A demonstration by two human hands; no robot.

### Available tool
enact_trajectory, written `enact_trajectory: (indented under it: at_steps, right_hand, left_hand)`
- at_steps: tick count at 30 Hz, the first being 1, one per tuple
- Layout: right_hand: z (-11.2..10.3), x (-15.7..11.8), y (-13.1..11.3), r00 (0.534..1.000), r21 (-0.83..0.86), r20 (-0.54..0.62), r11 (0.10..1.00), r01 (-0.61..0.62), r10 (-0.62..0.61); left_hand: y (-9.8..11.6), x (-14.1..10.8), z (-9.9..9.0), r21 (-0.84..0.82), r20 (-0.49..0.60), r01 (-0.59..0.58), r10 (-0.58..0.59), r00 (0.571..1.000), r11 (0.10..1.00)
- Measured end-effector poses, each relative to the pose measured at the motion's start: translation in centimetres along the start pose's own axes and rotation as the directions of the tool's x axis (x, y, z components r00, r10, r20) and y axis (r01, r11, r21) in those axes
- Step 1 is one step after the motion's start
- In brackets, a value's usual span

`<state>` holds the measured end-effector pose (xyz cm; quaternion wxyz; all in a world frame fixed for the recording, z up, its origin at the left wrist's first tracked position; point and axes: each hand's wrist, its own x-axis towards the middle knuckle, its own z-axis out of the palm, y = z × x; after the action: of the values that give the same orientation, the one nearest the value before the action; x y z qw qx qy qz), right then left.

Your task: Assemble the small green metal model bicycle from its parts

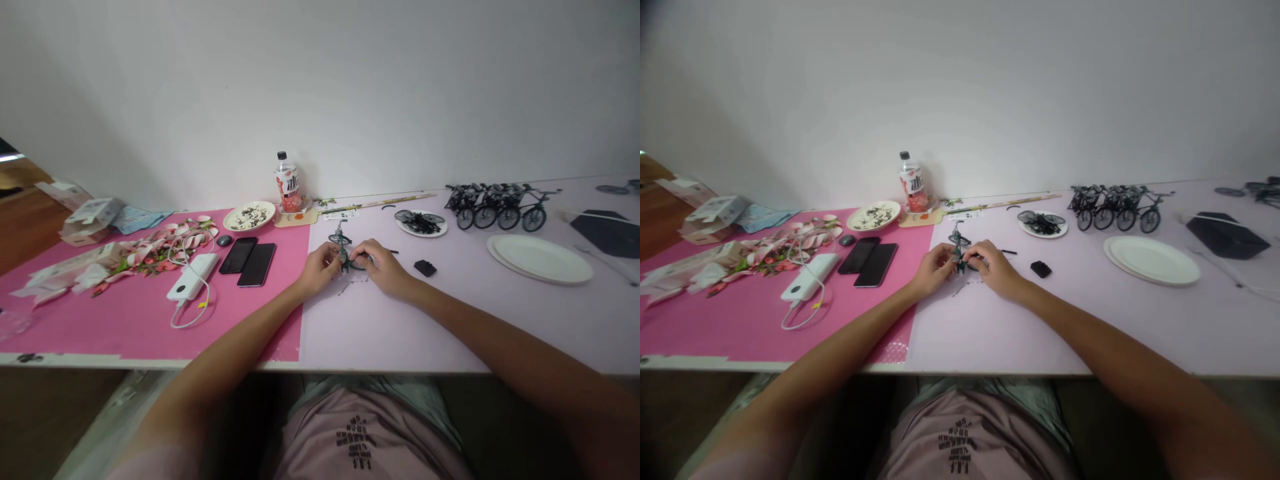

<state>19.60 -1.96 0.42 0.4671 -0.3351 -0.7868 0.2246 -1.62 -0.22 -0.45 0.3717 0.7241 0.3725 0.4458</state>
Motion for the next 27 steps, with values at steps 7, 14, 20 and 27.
enact_trajectory:
  at_steps: [7, 14, 20, 27]
  right_hand:
    - [0.2, 0.2, 0.4, 0.991, -0.077, -0.106, 0.994, 0.079, -0.087]
    - [0.1, 0.2, 0.0, 0.961, -0.18, -0.184, 0.968, 0.173, -0.205]
    - [0.0, 0.3, -0.5, 0.953, -0.248, -0.197, 0.952, 0.177, -0.229]
    - [0.3, 0.2, -0.6, 0.949, -0.294, -0.218, 0.943, 0.157, -0.227]
  left_hand:
    - [-0.1, 0.0, -0.2, -0.006, -0.025, 0.006, -0.006, 1.0, 1.0]
    - [0.3, 0.0, 0.3, -0.179, -0.011, 0.076, -0.079, 0.997, 0.981]
    - [1.1, -0.1, 0.6, -0.219, 0.006, 0.092, -0.093, 0.996, 0.971]
    - [1.2, -0.2, 0.6, -0.214, 0.015, 0.092, -0.091, 0.996, 0.973]
